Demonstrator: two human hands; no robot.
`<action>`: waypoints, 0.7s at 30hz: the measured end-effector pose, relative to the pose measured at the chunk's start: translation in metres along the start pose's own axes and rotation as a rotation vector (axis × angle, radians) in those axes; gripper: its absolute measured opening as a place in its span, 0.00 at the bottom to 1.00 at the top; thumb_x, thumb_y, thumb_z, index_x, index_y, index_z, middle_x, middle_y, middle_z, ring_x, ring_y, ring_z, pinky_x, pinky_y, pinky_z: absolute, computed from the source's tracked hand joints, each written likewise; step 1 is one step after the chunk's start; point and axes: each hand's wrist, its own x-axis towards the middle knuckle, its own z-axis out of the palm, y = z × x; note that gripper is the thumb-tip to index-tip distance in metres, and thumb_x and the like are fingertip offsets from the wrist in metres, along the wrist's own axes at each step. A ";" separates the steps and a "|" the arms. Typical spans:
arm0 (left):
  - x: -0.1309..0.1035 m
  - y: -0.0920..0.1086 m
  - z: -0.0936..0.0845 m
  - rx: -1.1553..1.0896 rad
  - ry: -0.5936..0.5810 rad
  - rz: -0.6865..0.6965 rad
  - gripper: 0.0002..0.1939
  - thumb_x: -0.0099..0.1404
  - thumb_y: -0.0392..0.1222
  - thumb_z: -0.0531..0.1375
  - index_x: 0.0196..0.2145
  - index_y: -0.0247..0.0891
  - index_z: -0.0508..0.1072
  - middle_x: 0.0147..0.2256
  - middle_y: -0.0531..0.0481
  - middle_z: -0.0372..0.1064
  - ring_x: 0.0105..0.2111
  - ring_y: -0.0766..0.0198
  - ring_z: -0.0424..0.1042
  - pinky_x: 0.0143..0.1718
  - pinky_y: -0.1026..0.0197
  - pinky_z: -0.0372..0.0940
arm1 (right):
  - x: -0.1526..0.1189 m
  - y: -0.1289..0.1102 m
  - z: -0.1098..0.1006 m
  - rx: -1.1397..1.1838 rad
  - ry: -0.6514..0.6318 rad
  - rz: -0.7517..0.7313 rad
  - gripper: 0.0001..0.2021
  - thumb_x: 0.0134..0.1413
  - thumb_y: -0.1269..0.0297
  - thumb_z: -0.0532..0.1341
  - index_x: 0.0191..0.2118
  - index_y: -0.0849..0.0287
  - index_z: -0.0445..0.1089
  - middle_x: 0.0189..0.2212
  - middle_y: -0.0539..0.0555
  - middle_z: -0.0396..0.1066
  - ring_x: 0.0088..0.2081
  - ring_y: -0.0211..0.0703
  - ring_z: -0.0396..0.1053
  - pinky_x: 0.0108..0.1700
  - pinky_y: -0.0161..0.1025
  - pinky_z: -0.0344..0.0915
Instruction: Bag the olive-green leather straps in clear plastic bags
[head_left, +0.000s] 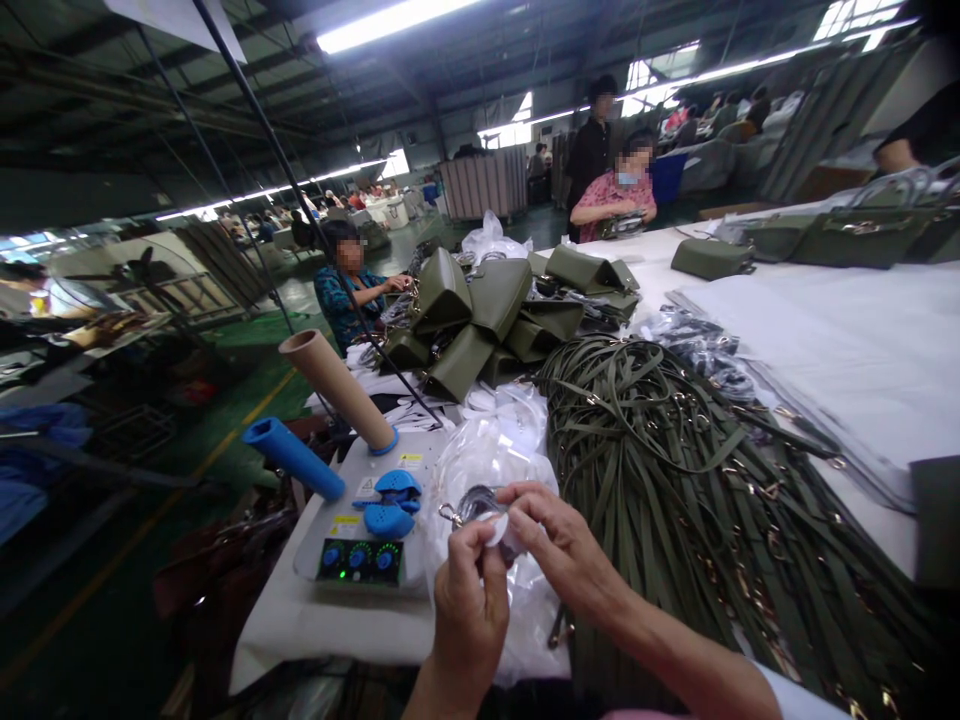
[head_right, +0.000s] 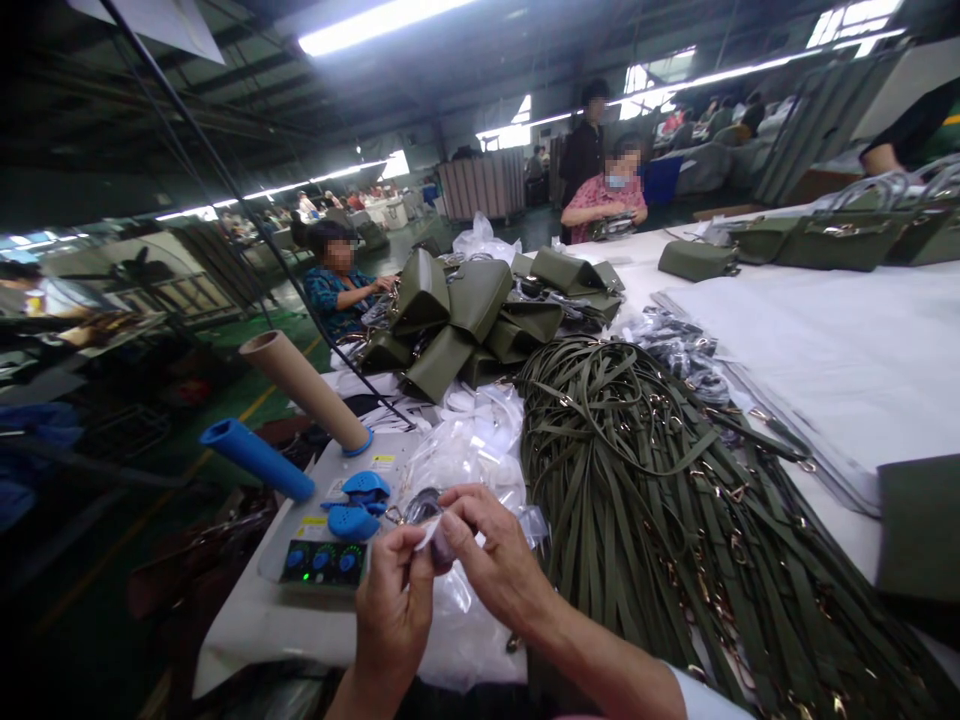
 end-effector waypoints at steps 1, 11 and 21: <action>0.000 -0.002 -0.002 -0.002 -0.015 -0.010 0.05 0.65 0.33 0.50 0.39 0.38 0.62 0.32 0.48 0.72 0.28 0.65 0.75 0.28 0.67 0.70 | 0.002 0.000 -0.002 -0.043 -0.006 -0.018 0.11 0.59 0.63 0.52 0.30 0.61 0.66 0.36 0.54 0.66 0.36 0.37 0.65 0.40 0.35 0.63; 0.014 -0.007 -0.013 -0.261 -0.062 -0.355 0.08 0.64 0.44 0.52 0.37 0.37 0.63 0.31 0.50 0.71 0.28 0.63 0.75 0.24 0.65 0.72 | 0.015 0.003 -0.021 -0.078 0.114 -0.145 0.08 0.58 0.64 0.53 0.36 0.60 0.69 0.40 0.56 0.66 0.35 0.37 0.68 0.26 0.29 0.66; 0.028 -0.008 -0.021 -0.573 -0.056 -0.673 0.14 0.60 0.48 0.56 0.37 0.38 0.57 0.26 0.57 0.62 0.24 0.67 0.72 0.21 0.64 0.72 | -0.035 0.072 -0.046 -0.447 -0.244 -0.541 0.12 0.55 0.73 0.56 0.43 0.55 0.70 0.45 0.59 0.70 0.41 0.40 0.71 0.39 0.35 0.69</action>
